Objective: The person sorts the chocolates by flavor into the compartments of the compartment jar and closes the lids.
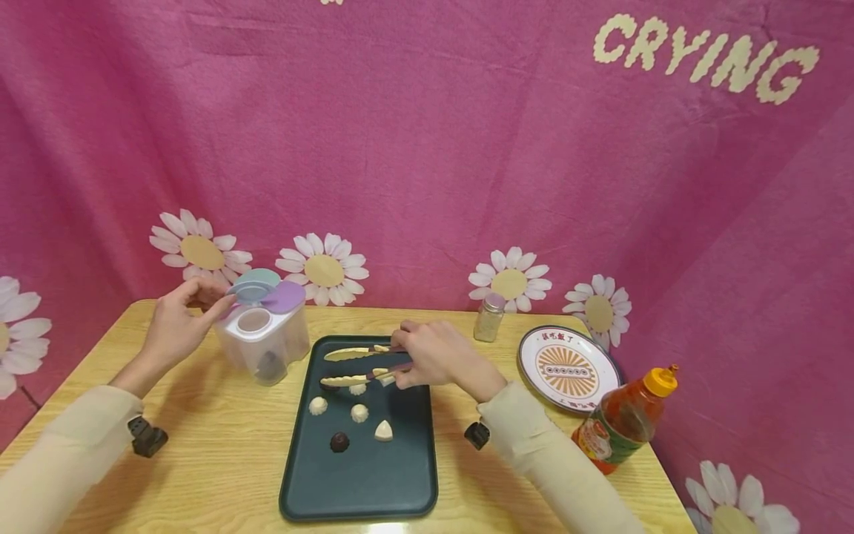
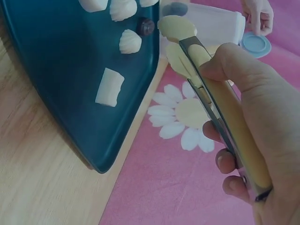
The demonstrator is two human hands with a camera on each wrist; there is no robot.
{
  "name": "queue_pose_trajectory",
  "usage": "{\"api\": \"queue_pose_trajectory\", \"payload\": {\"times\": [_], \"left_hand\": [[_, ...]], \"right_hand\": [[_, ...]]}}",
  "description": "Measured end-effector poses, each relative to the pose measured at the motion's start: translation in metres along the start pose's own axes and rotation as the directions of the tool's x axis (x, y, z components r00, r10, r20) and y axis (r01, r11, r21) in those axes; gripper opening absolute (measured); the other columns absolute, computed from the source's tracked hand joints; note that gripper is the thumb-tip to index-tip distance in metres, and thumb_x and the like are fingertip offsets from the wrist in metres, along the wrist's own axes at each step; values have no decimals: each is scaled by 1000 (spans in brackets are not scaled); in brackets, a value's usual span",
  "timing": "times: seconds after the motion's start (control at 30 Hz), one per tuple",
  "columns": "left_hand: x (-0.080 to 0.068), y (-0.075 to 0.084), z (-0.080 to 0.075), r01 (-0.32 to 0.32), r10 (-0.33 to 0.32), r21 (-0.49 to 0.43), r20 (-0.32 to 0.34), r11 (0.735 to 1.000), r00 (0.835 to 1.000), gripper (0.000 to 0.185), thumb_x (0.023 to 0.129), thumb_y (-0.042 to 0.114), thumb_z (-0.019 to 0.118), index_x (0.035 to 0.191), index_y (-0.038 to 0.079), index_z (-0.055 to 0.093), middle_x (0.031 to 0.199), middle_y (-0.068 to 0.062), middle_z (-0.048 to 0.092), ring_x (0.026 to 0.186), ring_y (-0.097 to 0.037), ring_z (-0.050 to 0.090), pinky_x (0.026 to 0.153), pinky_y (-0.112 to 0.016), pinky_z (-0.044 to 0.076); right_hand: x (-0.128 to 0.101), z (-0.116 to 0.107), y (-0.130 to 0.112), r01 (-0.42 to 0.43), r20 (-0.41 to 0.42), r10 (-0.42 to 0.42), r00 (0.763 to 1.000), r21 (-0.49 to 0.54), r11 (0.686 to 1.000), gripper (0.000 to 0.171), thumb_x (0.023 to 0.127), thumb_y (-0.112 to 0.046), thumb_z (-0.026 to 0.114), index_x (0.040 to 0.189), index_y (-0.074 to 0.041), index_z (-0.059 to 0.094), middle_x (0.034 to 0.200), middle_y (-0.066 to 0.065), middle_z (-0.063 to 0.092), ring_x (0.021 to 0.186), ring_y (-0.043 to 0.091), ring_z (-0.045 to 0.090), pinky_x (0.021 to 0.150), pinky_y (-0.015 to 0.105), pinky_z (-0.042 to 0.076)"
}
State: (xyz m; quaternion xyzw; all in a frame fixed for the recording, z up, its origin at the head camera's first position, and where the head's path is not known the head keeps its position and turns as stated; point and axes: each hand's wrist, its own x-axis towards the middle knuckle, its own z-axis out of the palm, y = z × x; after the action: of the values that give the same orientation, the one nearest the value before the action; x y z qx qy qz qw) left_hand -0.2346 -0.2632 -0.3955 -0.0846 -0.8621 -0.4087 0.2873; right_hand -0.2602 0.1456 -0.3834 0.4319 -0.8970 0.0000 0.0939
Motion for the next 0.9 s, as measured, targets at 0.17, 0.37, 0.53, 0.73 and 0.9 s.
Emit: {"api": "queue_pose_trajectory", "payload": {"times": [0.17, 0.37, 0.53, 0.73, 0.9], "left_hand": [[0, 0, 1, 5, -5, -6, 1, 1000, 1000, 16, 96, 10, 77, 104, 1, 67, 88, -5, 65, 76, 4, 52, 72, -5, 44], [0, 0, 1, -3, 3, -10, -8, 1000, 1000, 16, 95, 8, 78, 103, 0, 67, 86, -4, 65, 75, 5, 52, 72, -6, 44], [-1, 0, 1, 0, 0, -15, -5, 1000, 1000, 16, 95, 9, 78, 103, 0, 67, 86, -2, 65, 75, 4, 52, 72, -7, 45], [-1, 1, 1, 8, -8, -11, -4, 1000, 1000, 16, 96, 10, 77, 104, 0, 67, 87, -3, 64, 77, 3, 52, 73, -8, 44], [-1, 1, 2, 8, -8, -11, -2, 1000, 1000, 16, 96, 10, 77, 104, 1, 66, 88, -4, 64, 77, 2, 52, 73, -8, 45]], "right_hand": [[3, 2, -2, -16, 82, 16, 997, 1, 1000, 43, 78, -47, 82, 111, -20, 75, 102, -3, 72, 64, 6, 54, 55, 24, 45], [5, 7, -3, -22, 98, 25, 995, -29, 999, 43, 78, -48, 83, 110, -21, 75, 101, -5, 72, 65, 6, 56, 58, 27, 49], [5, 10, -3, -21, 96, 24, 995, -35, 999, 43, 78, -48, 83, 109, -21, 76, 100, -5, 72, 64, 7, 57, 59, 28, 50], [7, 12, -5, -17, 112, 20, 994, -31, 999, 41, 80, -48, 82, 109, -20, 76, 100, -4, 73, 62, 7, 54, 56, 26, 45], [6, 14, -5, -8, 108, 12, 994, -38, 999, 40, 81, -47, 82, 109, -19, 76, 101, -3, 74, 61, 7, 53, 54, 25, 43]]}}
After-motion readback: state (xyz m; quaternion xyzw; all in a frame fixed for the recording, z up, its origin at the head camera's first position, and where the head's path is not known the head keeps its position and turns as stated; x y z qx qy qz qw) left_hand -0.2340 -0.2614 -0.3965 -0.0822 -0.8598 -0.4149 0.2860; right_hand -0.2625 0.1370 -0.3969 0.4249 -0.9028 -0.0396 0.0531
